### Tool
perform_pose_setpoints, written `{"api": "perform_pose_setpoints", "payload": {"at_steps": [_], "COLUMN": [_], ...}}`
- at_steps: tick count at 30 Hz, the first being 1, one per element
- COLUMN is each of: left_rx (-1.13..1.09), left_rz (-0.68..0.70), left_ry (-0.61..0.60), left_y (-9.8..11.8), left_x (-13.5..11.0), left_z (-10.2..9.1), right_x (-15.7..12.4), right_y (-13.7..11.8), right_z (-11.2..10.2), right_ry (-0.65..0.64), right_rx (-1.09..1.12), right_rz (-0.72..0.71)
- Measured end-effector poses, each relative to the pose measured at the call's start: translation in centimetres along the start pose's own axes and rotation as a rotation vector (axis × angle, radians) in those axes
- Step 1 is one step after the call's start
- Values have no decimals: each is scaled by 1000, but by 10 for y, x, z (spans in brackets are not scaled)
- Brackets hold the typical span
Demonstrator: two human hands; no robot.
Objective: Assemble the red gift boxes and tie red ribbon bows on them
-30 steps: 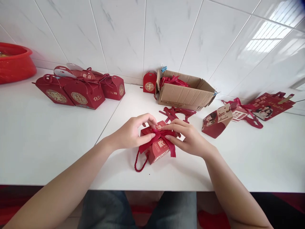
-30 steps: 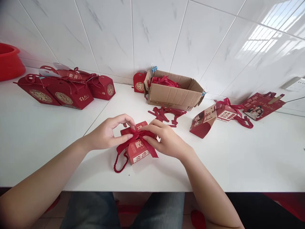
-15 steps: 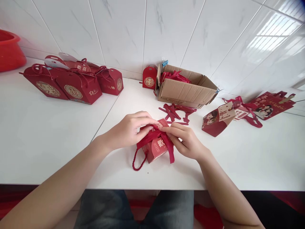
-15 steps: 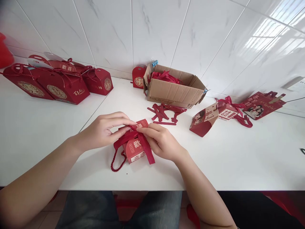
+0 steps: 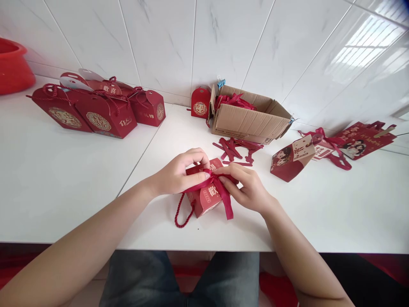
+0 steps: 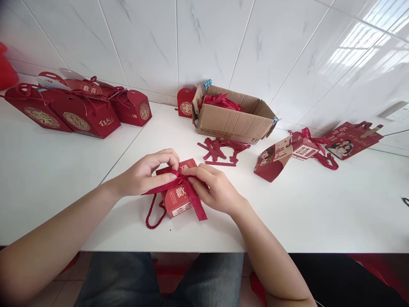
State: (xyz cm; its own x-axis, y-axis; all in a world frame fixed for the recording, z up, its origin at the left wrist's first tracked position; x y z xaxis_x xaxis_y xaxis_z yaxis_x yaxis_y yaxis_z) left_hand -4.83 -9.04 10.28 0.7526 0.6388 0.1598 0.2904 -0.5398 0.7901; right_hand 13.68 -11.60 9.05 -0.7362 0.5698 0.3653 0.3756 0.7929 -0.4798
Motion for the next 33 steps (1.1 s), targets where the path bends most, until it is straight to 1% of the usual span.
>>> {"api": "perform_pose_setpoints", "payload": {"at_steps": [2,5,7,10,14,20,25,29,33], "left_rx": [-34,-101,-147,-198,-245,-162,-136,-120,-122], "left_rz": [-26,-24,-15,-23,-34,-78,-75,-55,-58], "left_ry": [-58,-158,-187,-184,-150,-84,-76,-60,-78], "left_y": [-1,-1,1,2,1,-10,-15,-15,-15], "left_x": [0,-1,-1,-1,1,3,4,5,4], "left_z": [0,1,1,0,0,-1,1,2,2], "right_x": [0,1,1,0,-2,-5,-7,-6,-7], "right_y": [0,0,0,1,2,0,-2,-6,-9], "right_z": [1,3,3,4,3,2,1,0,-4], "right_ry": [-5,-24,-33,-37,-49,-76,-96,-158,-173], "right_rx": [5,12,19,31,31,24,5,29,43], "right_rz": [-10,-37,-57,-76,-94,-142,-148,-138,-174]}}
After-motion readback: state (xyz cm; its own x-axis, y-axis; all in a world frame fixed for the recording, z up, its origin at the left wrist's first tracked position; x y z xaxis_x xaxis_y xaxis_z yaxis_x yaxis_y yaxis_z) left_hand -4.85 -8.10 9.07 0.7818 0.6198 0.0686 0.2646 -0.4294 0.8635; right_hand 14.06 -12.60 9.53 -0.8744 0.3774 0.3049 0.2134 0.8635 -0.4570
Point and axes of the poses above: each hand's wrist, its own x-axis towards the middle knuckle, its own z-axis out of the palm, y = z × x, the point moved 3 cm from there along x, towards the middle knuckle, and after that the axes turned 15 degrees about -y, right-handed, at the moved point
